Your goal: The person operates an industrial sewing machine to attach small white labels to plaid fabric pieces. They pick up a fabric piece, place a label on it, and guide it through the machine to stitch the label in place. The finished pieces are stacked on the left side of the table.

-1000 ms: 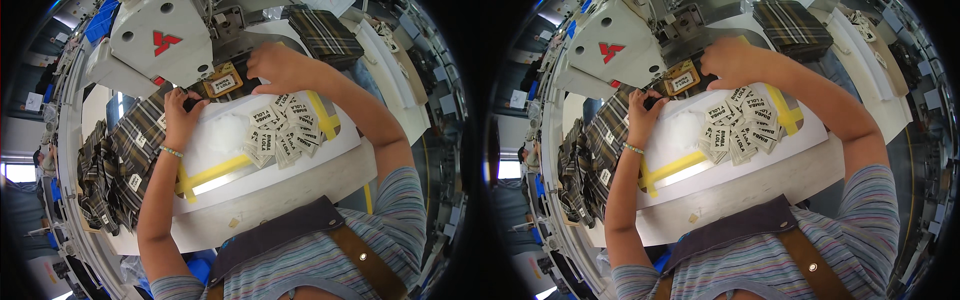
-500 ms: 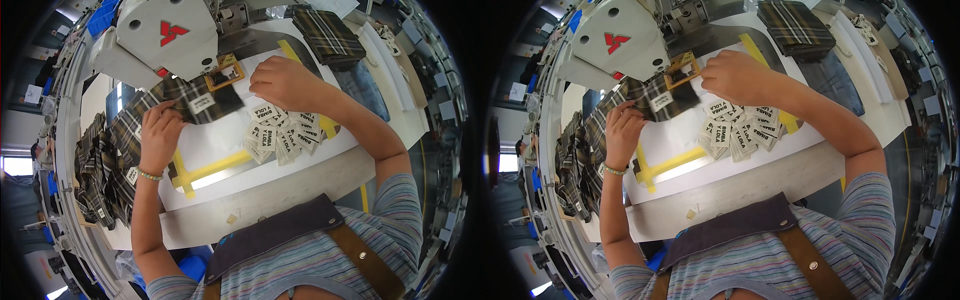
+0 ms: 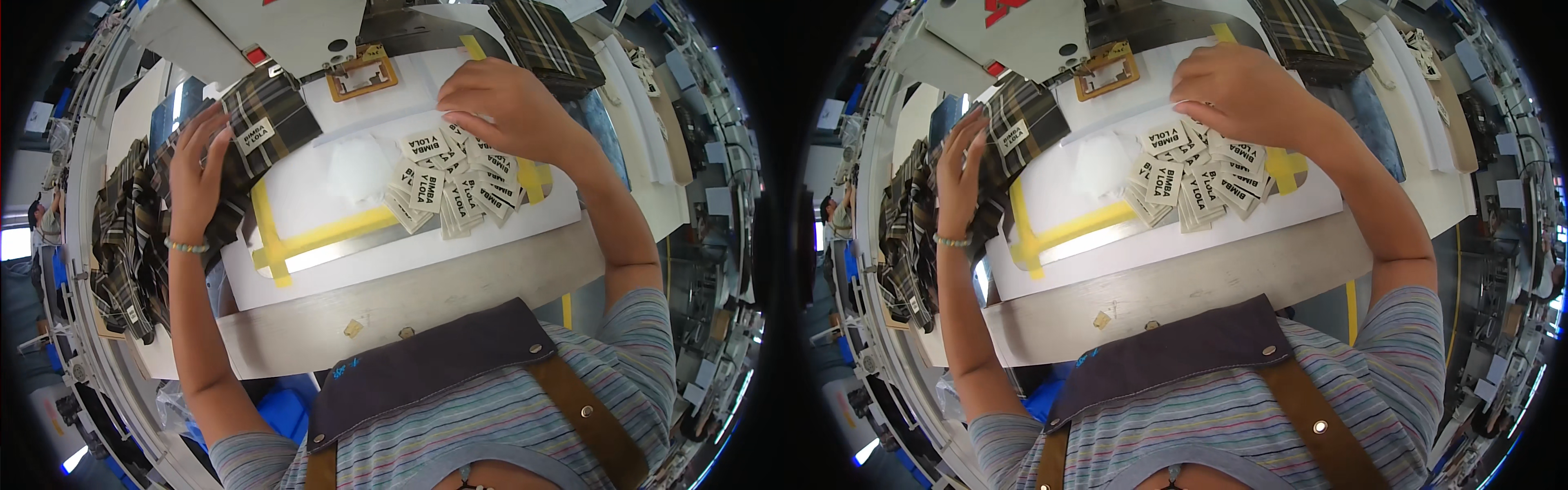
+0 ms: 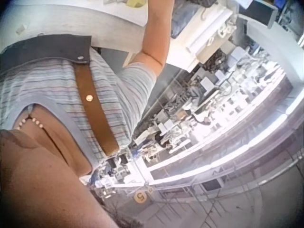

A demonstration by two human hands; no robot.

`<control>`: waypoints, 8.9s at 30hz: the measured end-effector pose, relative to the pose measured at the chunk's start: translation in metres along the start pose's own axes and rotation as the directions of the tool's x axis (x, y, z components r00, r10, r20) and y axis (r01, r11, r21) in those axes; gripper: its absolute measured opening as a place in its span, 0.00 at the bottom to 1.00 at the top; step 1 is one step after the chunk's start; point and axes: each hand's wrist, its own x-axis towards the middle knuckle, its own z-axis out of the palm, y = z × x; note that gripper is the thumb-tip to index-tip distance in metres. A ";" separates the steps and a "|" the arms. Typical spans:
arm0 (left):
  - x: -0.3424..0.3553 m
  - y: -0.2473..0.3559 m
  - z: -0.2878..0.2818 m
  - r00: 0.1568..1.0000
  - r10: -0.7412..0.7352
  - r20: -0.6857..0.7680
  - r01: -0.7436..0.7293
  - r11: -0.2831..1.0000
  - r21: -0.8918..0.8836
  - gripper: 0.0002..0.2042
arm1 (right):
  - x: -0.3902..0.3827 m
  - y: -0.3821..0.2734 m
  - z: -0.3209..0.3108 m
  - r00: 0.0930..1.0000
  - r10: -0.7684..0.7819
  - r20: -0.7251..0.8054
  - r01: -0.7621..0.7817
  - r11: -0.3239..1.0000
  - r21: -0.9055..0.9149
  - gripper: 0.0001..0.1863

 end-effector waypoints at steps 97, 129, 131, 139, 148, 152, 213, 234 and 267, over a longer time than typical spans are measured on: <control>0.006 0.104 0.090 0.791 0.552 0.266 -0.562 0.826 -0.043 0.28 | -0.092 0.380 -0.090 0.082 0.676 -0.732 -0.885 0.387 0.259 0.43; -0.003 0.109 0.097 0.874 0.350 0.336 0.004 0.687 -0.727 0.27 | -0.016 -0.022 -0.003 0.890 0.358 0.282 -0.439 0.842 0.314 0.18; 0.000 0.106 0.100 0.884 0.321 0.339 0.063 0.638 -0.768 0.26 | -0.013 -0.025 0.012 0.885 0.368 0.285 -0.450 0.832 0.323 0.15; 0.007 0.105 0.091 0.962 0.190 0.197 -0.028 0.785 -0.619 0.14 | -0.009 -0.017 0.009 0.833 0.415 0.365 -0.541 0.745 0.390 0.07; 0.004 0.103 0.090 0.965 0.208 0.159 -0.082 0.816 -0.573 0.12 | -0.061 0.083 -0.043 0.816 0.555 -0.162 -0.578 0.788 -0.212 0.14; 0.004 0.101 0.089 0.959 0.211 0.187 -0.067 0.813 -0.578 0.12 | -0.065 0.087 -0.034 0.703 0.651 -0.286 -0.695 0.715 -0.078 0.11; 0.007 0.064 0.082 0.839 0.501 0.214 -0.534 0.680 0.502 0.10 | 0.014 0.016 0.053 0.992 -0.053 -0.117 0.012 0.945 -0.327 0.04; -0.028 0.073 0.065 0.922 0.345 0.175 -0.374 0.910 0.177 0.24 | -0.025 0.018 0.048 0.987 0.158 0.034 -0.156 0.987 -0.041 0.24; -0.024 0.073 0.061 0.960 0.225 0.167 -0.201 0.968 -0.151 0.21 | -0.024 0.021 0.043 0.994 0.106 -0.018 -0.106 0.994 0.001 0.20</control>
